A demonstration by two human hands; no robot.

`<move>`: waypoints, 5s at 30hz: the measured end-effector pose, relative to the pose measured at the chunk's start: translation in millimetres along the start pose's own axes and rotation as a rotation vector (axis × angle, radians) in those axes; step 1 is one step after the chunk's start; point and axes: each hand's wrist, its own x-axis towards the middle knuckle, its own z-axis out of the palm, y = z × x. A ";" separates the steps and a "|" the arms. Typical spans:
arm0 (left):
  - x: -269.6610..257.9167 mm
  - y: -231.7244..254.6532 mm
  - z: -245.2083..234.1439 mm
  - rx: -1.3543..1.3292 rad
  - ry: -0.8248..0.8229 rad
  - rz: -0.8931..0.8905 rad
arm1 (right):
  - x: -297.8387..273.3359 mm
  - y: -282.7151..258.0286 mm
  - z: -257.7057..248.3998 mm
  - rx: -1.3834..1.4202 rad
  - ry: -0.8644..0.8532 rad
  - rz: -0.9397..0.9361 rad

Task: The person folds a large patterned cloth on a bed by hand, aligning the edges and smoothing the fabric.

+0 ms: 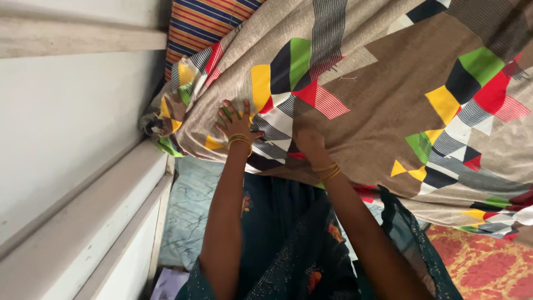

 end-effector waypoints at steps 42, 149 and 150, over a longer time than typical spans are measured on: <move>97.1 -80.7 -16.3 -0.373 0.911 0.233 | -49.8 -41.5 -14.0 0.331 0.239 -0.033; 97.0 -74.8 12.7 -0.614 0.792 -0.586 | 361.8 -98.7 -155.0 0.238 0.346 -0.754; 91.0 -77.6 5.5 -0.610 0.697 -0.622 | 369.4 -105.2 -153.5 0.208 0.333 -0.761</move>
